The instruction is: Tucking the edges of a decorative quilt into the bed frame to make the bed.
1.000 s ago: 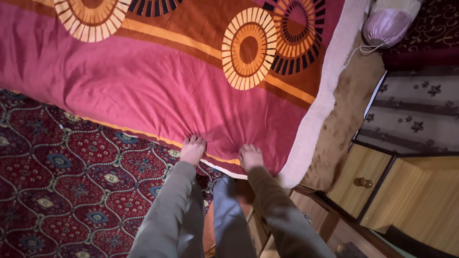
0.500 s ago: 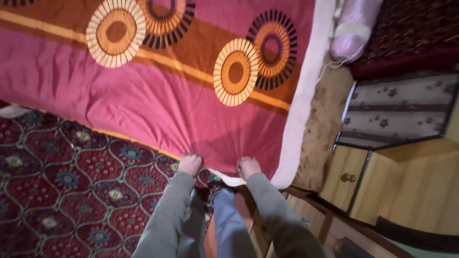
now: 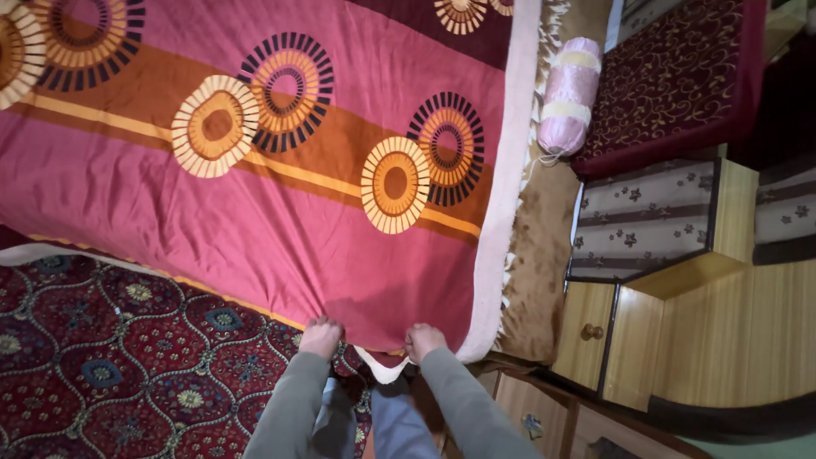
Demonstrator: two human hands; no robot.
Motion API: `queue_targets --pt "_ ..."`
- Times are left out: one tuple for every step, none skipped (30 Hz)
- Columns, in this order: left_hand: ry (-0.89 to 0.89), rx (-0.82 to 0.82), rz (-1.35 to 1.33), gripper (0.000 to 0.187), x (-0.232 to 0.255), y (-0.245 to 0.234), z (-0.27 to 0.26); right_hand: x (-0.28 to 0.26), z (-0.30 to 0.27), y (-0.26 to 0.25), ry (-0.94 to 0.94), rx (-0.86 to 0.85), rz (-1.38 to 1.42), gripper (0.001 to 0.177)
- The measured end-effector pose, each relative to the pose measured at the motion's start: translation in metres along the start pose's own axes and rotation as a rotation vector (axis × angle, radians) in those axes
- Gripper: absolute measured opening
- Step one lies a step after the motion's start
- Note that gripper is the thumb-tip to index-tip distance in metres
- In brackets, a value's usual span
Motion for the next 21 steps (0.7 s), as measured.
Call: queue_targets --pt "0.020 0.001 0.016 0.012 0.009 -0.015 -0.010 -0.006 -0.010 0.012 -0.083 -0.080 -0.096 0.018" --pt "0.040 0.002 0.032 0.012 0.017 -0.030 -0.019 -0.012 -0.021 0.025 -0.167 -0.162 -0.189 0.025" --pt "0.042 -0.015 0.021 0.012 0.024 -0.027 -0.042 -0.017 -0.039 0.040 -0.158 -0.180 -0.184 0.025" --pt "-0.022 -0.057 0.019 0.015 0.024 -0.023 -0.065 -0.022 -0.061 0.059 -0.152 -0.251 -0.171 0.022" --pt "-0.083 -0.068 0.036 0.018 0.009 -0.015 -0.064 -0.029 -0.053 0.069 -0.156 -0.287 -0.164 0.020" --pt "-0.078 -0.055 0.043 0.018 -0.001 -0.020 -0.057 -0.040 -0.045 0.066 -0.156 -0.272 -0.165 0.020" --pt "-0.089 -0.124 0.007 0.021 -0.001 -0.021 -0.068 -0.052 -0.055 0.063 -0.173 -0.250 -0.136 0.022" --pt "-0.100 -0.193 -0.029 0.026 0.001 -0.022 -0.080 -0.065 -0.066 0.060 -0.191 -0.228 -0.107 0.025" --pt "-0.100 -0.189 -0.024 0.026 -0.005 -0.023 -0.085 -0.074 -0.071 0.065 -0.194 -0.223 -0.107 0.025" --pt "-0.106 -0.183 0.013 0.021 -0.012 -0.025 -0.091 -0.084 -0.077 0.068 -0.206 -0.218 -0.095 0.024" --pt "-0.106 -0.173 0.048 0.016 -0.019 -0.028 -0.092 -0.093 -0.081 0.068 -0.212 -0.208 -0.084 0.024" --pt "-0.100 -0.164 0.051 0.016 -0.027 -0.052 -0.078 -0.105 -0.083 0.052 -0.209 -0.198 -0.086 0.024" --pt "-0.112 -0.386 0.021 0.025 -0.033 -0.056 -0.074 -0.117 -0.086 0.039 -0.217 -0.245 -0.075 0.026" --pt "-0.124 -0.607 -0.009 0.041 -0.038 -0.065 -0.076 -0.128 -0.091 0.026 -0.224 -0.292 -0.065 0.029" --pt "-0.119 -0.588 0.002 0.041 -0.049 -0.067 -0.073 -0.135 -0.089 0.018 -0.225 -0.270 -0.067 0.029" --pt "-0.107 -0.543 0.008 0.046 -0.058 -0.071 -0.069 -0.138 -0.089 0.011 -0.179 -0.270 -0.042 0.026" --pt "-0.104 -0.493 0.015 0.056 -0.068 -0.075 -0.061 -0.141 -0.085 0.002 -0.145 -0.269 -0.021 0.023" --pt "-0.109 -0.468 0.028 0.056 -0.073 -0.090 -0.056 -0.153 -0.087 -0.018 -0.156 -0.244 -0.028 0.023" --pt "-0.146 -0.424 0.048 0.048 -0.078 -0.104 -0.049 -0.157 -0.090 -0.037 -0.097 -0.241 0.027 0.013" --pt "-0.183 -0.381 0.068 0.046 -0.082 -0.119 -0.044 -0.161 -0.095 -0.056 -0.039 -0.238 0.085 0.007" --pt "-0.181 -0.364 0.085 0.046 -0.087 -0.131 -0.042 -0.163 -0.093 -0.055 -0.048 -0.217 0.090 0.007"
Point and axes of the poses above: each hand's wrist, its own z-axis towards the middle knuckle, its own y-axis out of the palm, x = y × z, the point moved 10 cm from there along z, towards the middle knuckle, and after that the axes turned 15 degrees about x, right-handed, at the moved point
